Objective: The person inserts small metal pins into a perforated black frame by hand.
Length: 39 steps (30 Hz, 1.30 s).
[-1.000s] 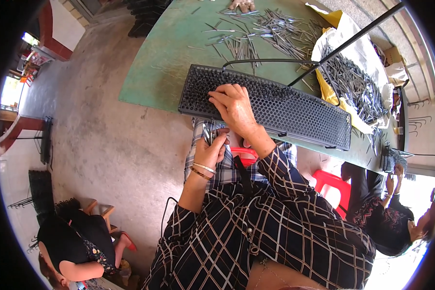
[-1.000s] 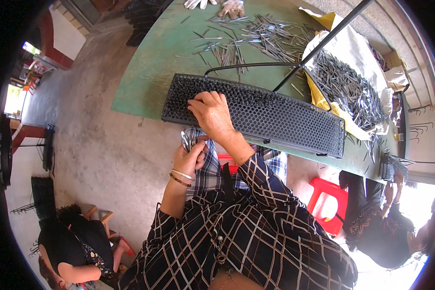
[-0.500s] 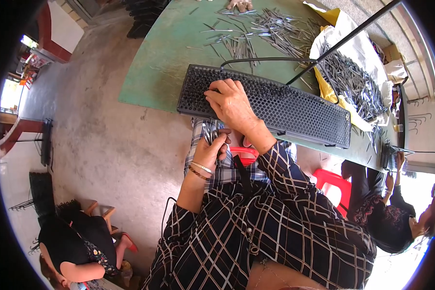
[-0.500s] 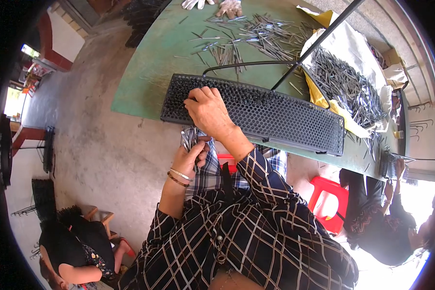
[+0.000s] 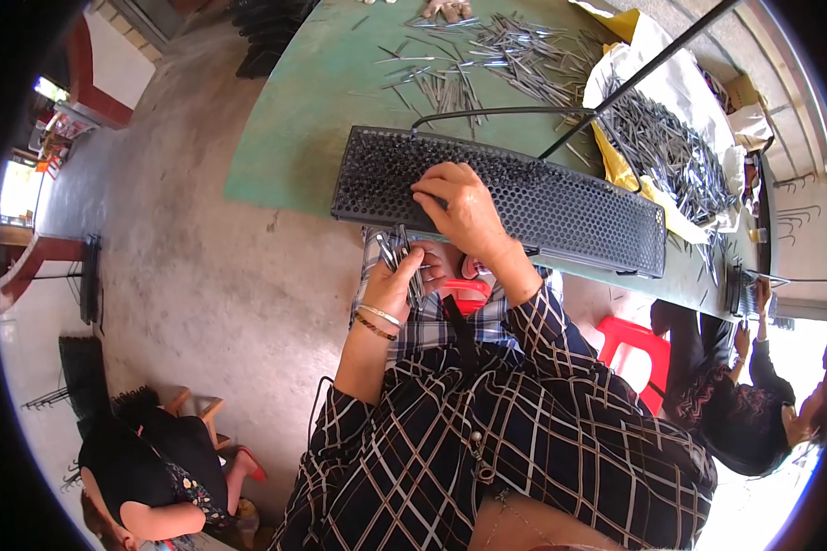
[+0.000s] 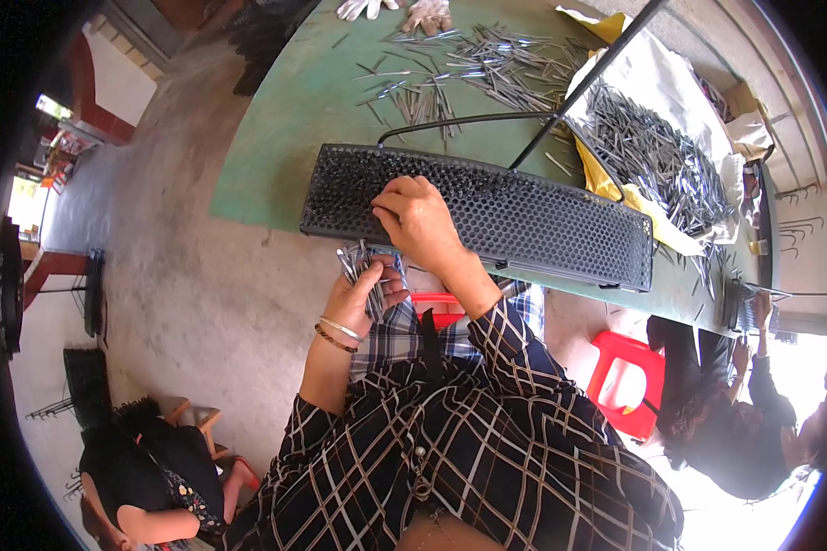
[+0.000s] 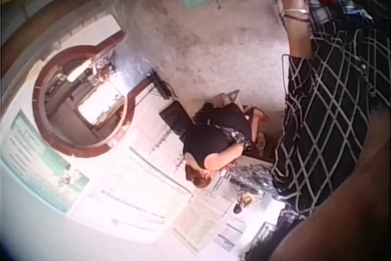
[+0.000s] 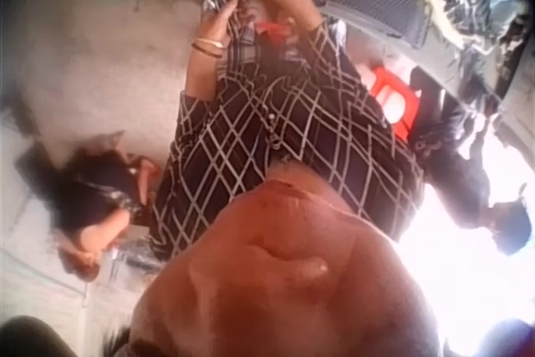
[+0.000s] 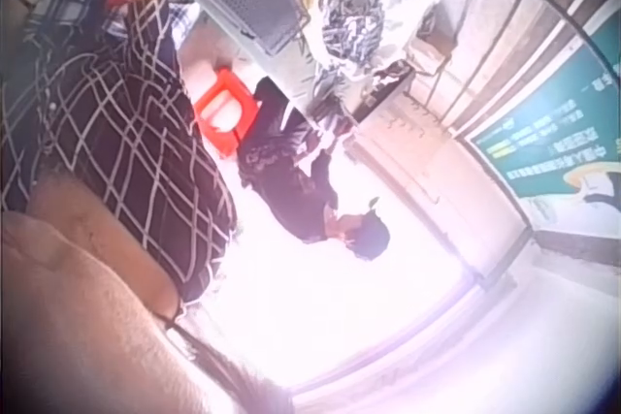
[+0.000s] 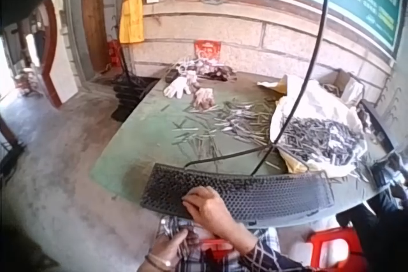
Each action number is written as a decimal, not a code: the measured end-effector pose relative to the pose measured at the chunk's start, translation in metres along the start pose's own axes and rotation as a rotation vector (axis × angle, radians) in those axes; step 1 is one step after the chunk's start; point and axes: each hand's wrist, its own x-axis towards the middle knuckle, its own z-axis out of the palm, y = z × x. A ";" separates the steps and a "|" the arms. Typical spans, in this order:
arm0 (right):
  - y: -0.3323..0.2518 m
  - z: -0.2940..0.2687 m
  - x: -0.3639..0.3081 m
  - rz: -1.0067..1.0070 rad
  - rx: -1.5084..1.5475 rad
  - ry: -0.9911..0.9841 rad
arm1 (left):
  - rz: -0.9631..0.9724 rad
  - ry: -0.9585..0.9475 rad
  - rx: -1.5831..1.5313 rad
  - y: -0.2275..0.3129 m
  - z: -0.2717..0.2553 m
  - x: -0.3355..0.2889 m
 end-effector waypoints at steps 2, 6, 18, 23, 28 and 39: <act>-0.001 0.001 -0.001 -0.005 -0.008 0.003 | 0.011 -0.050 0.001 0.002 0.005 0.000; -0.002 0.008 -0.001 -0.049 -0.066 -0.012 | -0.018 -0.049 0.022 0.007 0.013 -0.004; -0.010 -0.020 -0.021 0.546 0.752 -0.238 | 0.063 -0.121 0.177 0.013 0.019 -0.005; -0.013 -0.031 -0.023 0.810 0.881 -0.283 | 0.002 -0.116 0.185 0.006 0.017 -0.001; -0.004 -0.020 -0.014 0.550 0.700 0.140 | -0.024 -0.135 0.166 0.005 0.019 0.001; 0.017 0.013 -0.002 0.149 0.191 0.258 | -0.040 -0.112 0.108 -0.005 0.008 0.011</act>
